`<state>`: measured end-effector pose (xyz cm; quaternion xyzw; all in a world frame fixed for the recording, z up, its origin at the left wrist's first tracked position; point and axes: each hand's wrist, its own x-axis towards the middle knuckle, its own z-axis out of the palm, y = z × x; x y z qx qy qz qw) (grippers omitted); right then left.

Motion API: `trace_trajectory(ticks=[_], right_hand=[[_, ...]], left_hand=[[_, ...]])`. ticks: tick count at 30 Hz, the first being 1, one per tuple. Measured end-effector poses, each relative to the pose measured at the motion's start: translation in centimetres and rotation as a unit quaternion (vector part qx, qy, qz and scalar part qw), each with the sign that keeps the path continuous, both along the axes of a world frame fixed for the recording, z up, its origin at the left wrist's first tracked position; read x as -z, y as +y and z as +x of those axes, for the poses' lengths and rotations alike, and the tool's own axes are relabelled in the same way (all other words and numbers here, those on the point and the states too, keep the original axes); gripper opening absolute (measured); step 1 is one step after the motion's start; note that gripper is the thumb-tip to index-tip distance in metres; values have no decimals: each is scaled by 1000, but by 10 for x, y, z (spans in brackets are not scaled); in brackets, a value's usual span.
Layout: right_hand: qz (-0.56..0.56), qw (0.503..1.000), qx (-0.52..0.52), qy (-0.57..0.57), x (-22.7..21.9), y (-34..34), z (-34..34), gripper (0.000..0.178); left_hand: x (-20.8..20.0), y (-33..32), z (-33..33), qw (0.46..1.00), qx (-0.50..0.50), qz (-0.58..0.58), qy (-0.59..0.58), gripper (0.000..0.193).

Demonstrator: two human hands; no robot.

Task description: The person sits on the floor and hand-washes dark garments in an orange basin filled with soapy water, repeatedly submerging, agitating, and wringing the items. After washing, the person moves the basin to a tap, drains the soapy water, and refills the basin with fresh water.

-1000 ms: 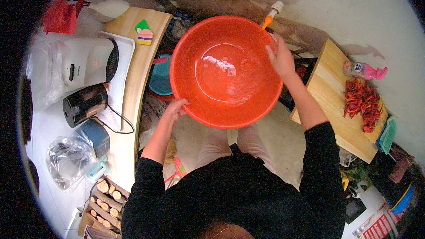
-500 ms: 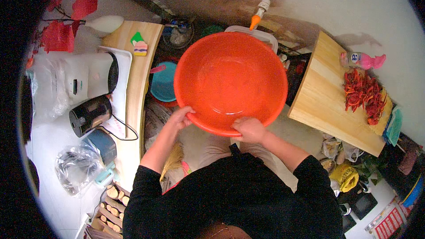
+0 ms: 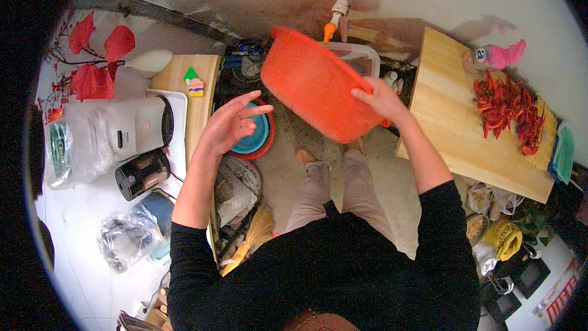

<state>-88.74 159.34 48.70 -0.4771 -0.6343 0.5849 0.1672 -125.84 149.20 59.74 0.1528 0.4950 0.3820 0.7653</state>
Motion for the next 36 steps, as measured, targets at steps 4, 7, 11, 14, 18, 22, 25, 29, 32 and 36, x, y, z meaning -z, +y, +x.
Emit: trace_trajectory(ticks=[4,7,11,14,18,22,25,29,32,36], right_hand=[[-31,999,12,26,9,32,23,39],[-42,999,-2,28,4,36,26,40],[78,992,-80,-64,-11,1,1,33],[236,946,-175,-137,-11,-60,-35,19],[304,898,-271,-169,12,-131,-73,26],[209,889,-383,-139,11,-141,-75,38],[99,957,-245,-119,-1,-86,-67,74],[148,973,54,-171,14,36,-87,92],[223,939,77,-251,46,89,-110,92],[139,919,0,-370,71,108,-127,87]], left_hand=[[11,-7,10,999,17,-41,16,47],[17,-13,7,998,25,-51,0,43],[26,-22,13,997,34,-73,-4,57],[51,-41,32,991,29,-128,-28,81],[123,-87,58,957,-38,-282,-52,64],[191,-122,62,926,-141,-347,-37,20],[207,-138,63,943,-166,-289,-19,15],[192,-140,64,949,-145,-267,83,13],[179,-134,65,957,-140,-229,111,15],[174,-131,61,963,-111,-219,110,24]])
